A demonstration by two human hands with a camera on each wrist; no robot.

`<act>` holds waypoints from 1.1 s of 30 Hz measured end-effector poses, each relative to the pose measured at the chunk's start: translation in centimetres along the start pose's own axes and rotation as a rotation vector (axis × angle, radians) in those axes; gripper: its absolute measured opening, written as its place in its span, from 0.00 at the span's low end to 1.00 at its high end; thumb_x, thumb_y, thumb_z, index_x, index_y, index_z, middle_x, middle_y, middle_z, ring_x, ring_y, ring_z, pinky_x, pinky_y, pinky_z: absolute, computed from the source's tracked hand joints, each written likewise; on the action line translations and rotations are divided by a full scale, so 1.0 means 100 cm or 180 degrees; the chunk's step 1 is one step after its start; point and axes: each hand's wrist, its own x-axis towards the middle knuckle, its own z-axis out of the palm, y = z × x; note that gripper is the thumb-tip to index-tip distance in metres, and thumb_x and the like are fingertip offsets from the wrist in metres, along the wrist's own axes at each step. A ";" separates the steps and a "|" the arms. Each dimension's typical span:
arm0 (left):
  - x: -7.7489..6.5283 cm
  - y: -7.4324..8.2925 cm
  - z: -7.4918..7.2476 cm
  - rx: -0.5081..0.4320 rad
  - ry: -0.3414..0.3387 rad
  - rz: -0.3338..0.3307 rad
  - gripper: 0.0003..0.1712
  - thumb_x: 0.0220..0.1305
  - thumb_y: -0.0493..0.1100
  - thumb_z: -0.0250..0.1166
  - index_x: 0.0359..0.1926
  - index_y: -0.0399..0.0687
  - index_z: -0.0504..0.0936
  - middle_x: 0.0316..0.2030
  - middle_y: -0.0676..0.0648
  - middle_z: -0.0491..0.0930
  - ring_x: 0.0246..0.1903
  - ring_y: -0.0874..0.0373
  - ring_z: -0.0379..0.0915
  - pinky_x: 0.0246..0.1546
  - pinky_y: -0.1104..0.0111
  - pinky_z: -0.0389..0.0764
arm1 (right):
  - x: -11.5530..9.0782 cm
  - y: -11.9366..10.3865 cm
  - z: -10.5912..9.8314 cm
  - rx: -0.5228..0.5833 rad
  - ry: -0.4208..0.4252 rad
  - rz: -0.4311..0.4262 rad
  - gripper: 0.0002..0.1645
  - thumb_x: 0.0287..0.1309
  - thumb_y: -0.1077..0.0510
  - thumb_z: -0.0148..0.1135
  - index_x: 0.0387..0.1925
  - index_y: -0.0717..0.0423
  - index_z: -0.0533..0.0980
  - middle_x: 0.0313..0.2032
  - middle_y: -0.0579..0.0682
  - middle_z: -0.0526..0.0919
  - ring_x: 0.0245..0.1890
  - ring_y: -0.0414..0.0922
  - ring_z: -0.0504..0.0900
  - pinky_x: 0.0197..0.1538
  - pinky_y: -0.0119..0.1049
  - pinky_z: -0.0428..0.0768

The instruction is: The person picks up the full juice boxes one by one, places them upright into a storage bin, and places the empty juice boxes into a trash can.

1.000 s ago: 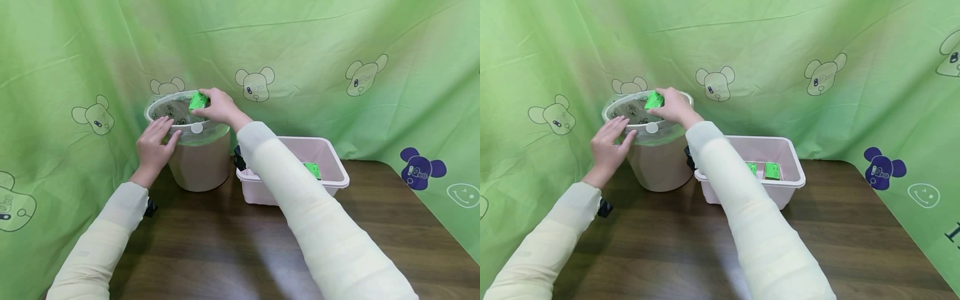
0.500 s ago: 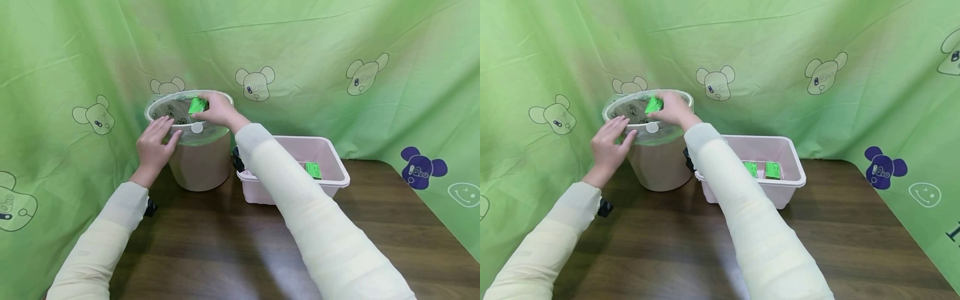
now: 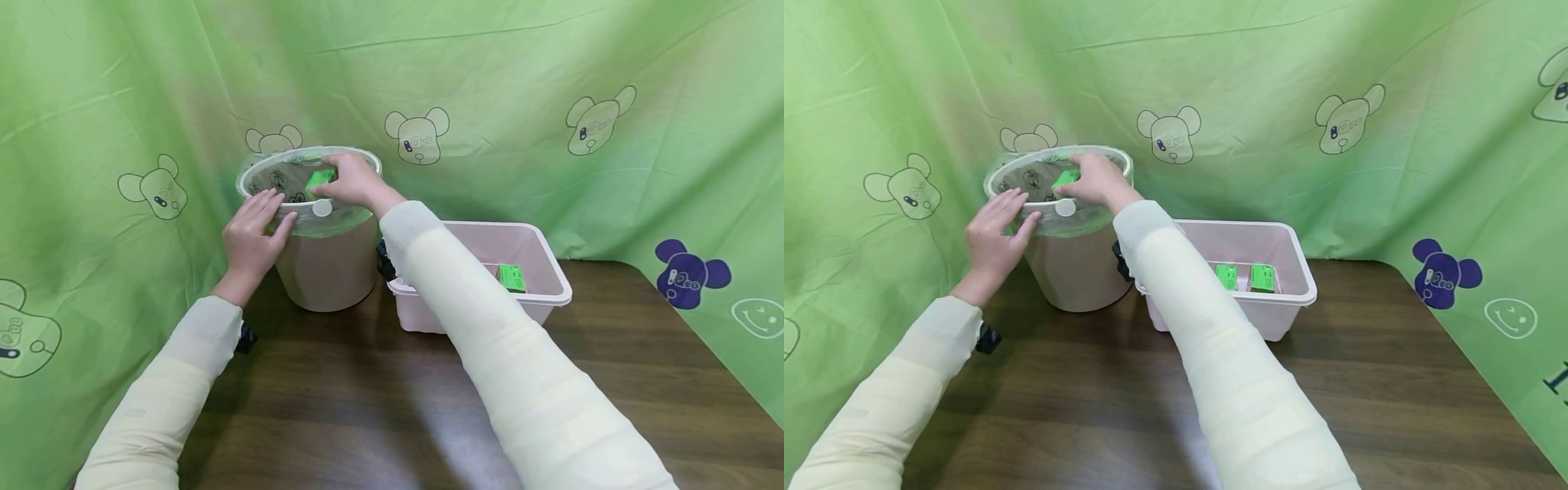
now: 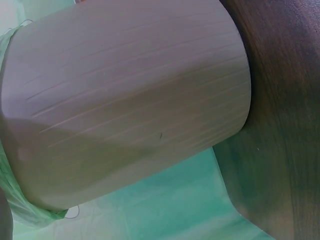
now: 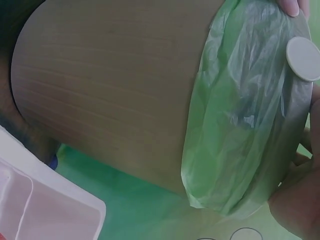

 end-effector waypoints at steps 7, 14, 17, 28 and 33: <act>0.000 -0.001 0.000 -0.0004 0.0017 0.0001 0.19 0.58 0.45 0.70 0.48 0.40 0.86 0.49 0.42 0.83 0.52 0.46 0.78 0.63 0.62 0.68 | 0.000 -0.001 -0.001 -0.0017 -0.0006 0.0069 0.43 0.62 0.41 0.63 0.71 0.56 0.62 0.68 0.51 0.67 0.67 0.45 0.64 0.67 0.31 0.62; 0.000 -0.003 0.000 0.0017 -0.0013 0.0005 0.19 0.58 0.45 0.70 0.49 0.40 0.85 0.49 0.41 0.82 0.52 0.46 0.78 0.60 0.55 0.71 | -0.002 0.000 -0.004 0.0036 0.0081 0.0041 0.41 0.61 0.43 0.64 0.70 0.55 0.63 0.67 0.51 0.69 0.64 0.45 0.68 0.64 0.31 0.65; 0.000 -0.003 0.000 0.0009 -0.0024 -0.0006 0.19 0.58 0.45 0.70 0.49 0.40 0.85 0.50 0.41 0.82 0.53 0.46 0.78 0.61 0.56 0.70 | -0.002 0.001 -0.006 0.0071 0.0131 0.0027 0.41 0.61 0.43 0.64 0.70 0.54 0.64 0.66 0.50 0.70 0.62 0.44 0.71 0.63 0.32 0.67; 0.001 -0.005 -0.003 0.0140 -0.0177 0.0108 0.21 0.63 0.48 0.66 0.52 0.40 0.84 0.51 0.40 0.81 0.53 0.45 0.77 0.60 0.54 0.72 | -0.011 0.013 -0.013 0.0184 0.0135 0.0011 0.42 0.60 0.43 0.65 0.71 0.52 0.62 0.66 0.52 0.68 0.63 0.45 0.68 0.64 0.33 0.66; 0.001 -0.005 -0.003 0.0146 -0.0220 0.0117 0.21 0.64 0.49 0.65 0.52 0.40 0.84 0.51 0.40 0.81 0.53 0.45 0.77 0.62 0.59 0.69 | -0.018 0.020 -0.015 0.0231 0.0187 -0.0018 0.42 0.60 0.44 0.65 0.71 0.52 0.62 0.66 0.53 0.68 0.64 0.48 0.68 0.64 0.35 0.66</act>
